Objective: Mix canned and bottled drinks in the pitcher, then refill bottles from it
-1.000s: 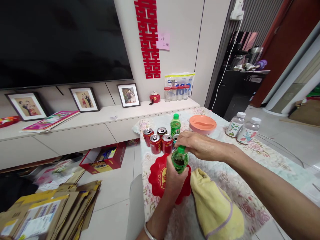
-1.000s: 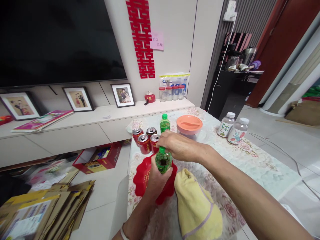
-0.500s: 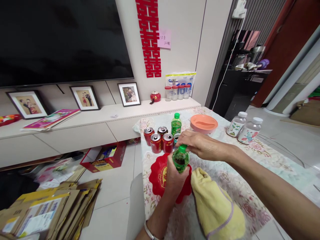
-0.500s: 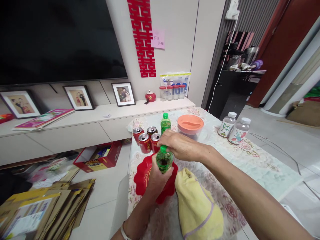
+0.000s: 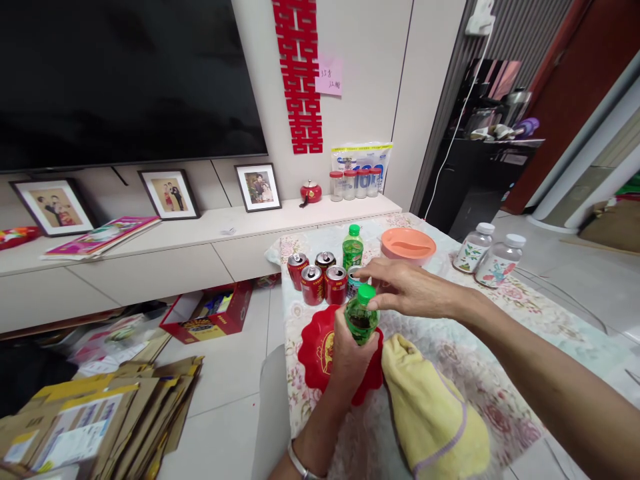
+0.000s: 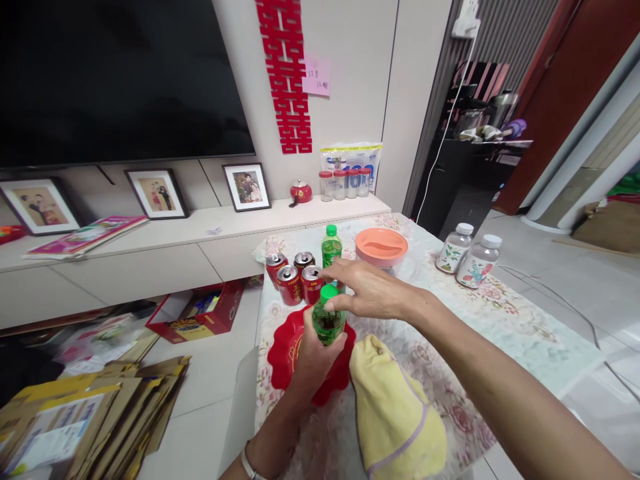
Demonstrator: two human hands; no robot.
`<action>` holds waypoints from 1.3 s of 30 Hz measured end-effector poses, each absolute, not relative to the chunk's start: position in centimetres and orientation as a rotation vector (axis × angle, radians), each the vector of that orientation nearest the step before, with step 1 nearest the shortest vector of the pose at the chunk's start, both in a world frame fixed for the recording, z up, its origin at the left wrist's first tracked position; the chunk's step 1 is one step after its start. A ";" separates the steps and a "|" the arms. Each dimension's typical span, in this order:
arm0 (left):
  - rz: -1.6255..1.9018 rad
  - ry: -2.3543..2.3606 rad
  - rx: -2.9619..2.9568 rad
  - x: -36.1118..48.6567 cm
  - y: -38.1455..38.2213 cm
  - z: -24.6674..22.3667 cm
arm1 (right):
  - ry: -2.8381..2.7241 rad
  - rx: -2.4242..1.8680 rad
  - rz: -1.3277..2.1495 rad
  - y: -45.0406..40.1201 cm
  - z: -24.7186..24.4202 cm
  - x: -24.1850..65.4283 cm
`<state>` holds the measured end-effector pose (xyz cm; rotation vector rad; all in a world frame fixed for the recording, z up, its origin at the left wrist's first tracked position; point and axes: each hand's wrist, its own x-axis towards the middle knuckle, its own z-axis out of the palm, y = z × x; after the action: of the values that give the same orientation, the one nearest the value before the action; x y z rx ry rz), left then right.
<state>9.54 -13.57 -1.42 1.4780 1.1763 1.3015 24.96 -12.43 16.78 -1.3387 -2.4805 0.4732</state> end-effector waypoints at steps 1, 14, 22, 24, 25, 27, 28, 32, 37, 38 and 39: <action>1.299 1.175 1.478 9.5 -13.6 -1.4 | -2.486 -1.306 0.488 -12.4 16.7 25.1; 1.270 1.204 1.479 9.3 -13.7 -0.8 | -2.634 -1.085 0.415 -11.7 16.6 25.0; 1.288 1.186 1.474 9.3 -13.7 -1.0 | -2.574 -1.086 0.484 -11.8 16.9 24.9; 1.292 1.178 1.476 9.3 -13.7 -1.1 | -2.539 -1.333 0.410 -12.1 17.3 24.5; 1.290 1.175 1.477 9.3 -13.6 -1.2 | -2.527 -1.427 0.376 -12.3 17.5 24.3; 1.284 1.175 1.475 9.4 -13.6 -1.2 | -2.548 -1.466 0.346 -12.4 17.6 24.0; 1.281 1.175 1.473 9.4 -13.7 -1.2 | -2.573 -1.416 0.353 -12.4 17.7 24.0; 1.281 1.180 1.462 9.4 -13.7 -0.9 | -2.641 -1.113 0.443 -11.9 17.5 24.4; 1.285 1.186 1.459 9.4 -13.7 -0.8 | -2.632 -0.959 0.484 -11.4 17.3 25.0; 1.287 1.187 1.460 9.4 -13.7 -0.9 | -2.625 -0.973 0.493 -11.4 17.3 25.0; 1.289 1.188 1.461 9.4 -13.7 -0.9 | -2.615 -1.014 0.495 -11.4 17.3 24.9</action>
<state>9.41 -13.72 -0.93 1.4614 1.1881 1.2887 24.94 -11.44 17.28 -1.0143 -2.6150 0.4947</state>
